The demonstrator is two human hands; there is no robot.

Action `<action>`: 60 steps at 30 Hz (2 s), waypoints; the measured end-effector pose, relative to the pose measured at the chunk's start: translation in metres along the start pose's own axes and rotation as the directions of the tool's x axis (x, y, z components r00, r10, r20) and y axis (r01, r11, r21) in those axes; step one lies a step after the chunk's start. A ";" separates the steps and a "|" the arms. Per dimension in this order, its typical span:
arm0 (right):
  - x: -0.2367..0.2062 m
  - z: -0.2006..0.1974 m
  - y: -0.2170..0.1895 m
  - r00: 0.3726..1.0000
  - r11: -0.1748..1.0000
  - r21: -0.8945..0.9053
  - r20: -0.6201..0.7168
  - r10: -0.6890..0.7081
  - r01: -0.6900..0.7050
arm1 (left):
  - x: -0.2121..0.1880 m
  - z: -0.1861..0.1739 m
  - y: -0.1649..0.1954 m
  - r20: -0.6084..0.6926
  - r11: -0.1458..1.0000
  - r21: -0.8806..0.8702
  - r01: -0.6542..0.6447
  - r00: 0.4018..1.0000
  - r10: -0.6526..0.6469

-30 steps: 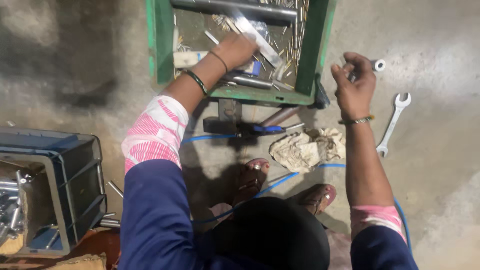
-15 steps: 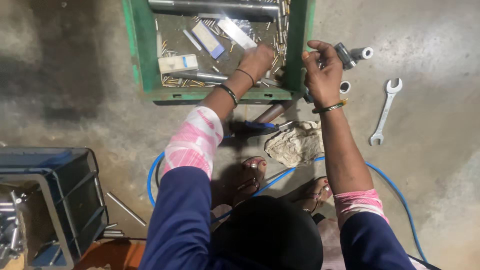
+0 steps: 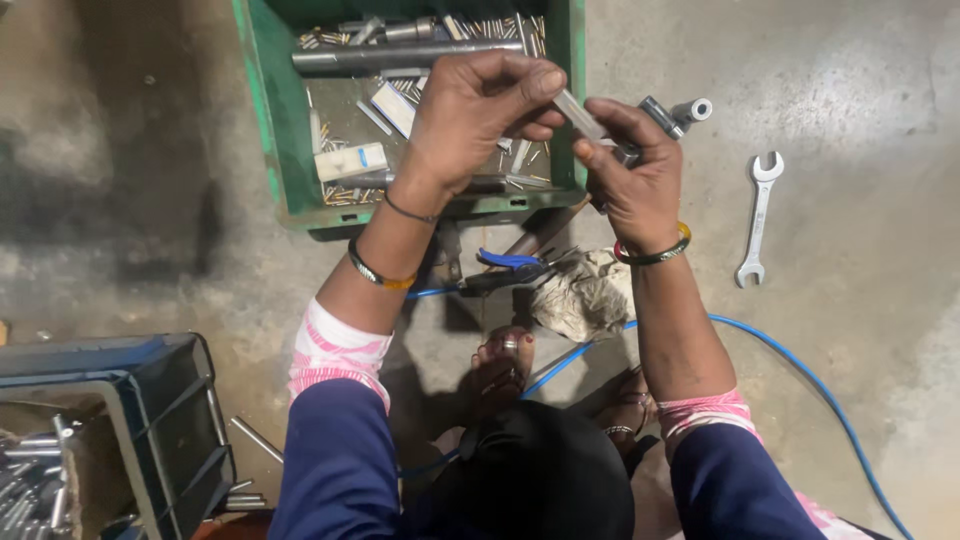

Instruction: The person retrieves metal components from a green bin and uses a hammer and wrench to assemble them. They repeatedly pick up small cylindrical parts, insert pins, and tap them into place while seated on the floor.

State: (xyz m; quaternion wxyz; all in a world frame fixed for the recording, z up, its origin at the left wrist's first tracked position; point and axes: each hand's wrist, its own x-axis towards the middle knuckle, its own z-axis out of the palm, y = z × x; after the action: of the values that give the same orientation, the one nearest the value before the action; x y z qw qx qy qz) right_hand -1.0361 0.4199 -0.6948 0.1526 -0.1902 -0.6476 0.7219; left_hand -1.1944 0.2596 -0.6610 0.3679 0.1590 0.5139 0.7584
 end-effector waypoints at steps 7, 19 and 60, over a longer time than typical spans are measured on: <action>-0.005 0.005 -0.027 0.992 0.988 0.113 -0.087 -0.094 0.104 | -0.021 0.019 0.031 -0.038 0.993 0.090 -0.083 0.996 0.086; -0.008 0.003 -0.037 0.985 0.965 0.215 -0.112 -0.132 0.153 | -0.034 0.018 0.035 0.047 0.988 0.107 -0.108 0.994 0.103; 0.004 -0.009 0.018 0.977 0.962 0.188 -0.038 0.209 -0.199 | -0.078 -0.144 -0.127 -0.230 0.383 0.916 0.115 0.935 0.270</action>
State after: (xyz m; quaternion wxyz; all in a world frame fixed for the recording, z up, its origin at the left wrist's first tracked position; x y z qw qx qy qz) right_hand -1.0349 0.4279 -0.7137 0.1128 -0.2616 -0.5510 0.7844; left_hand -1.1803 0.1332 -0.8252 0.0856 0.2255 0.8940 0.3777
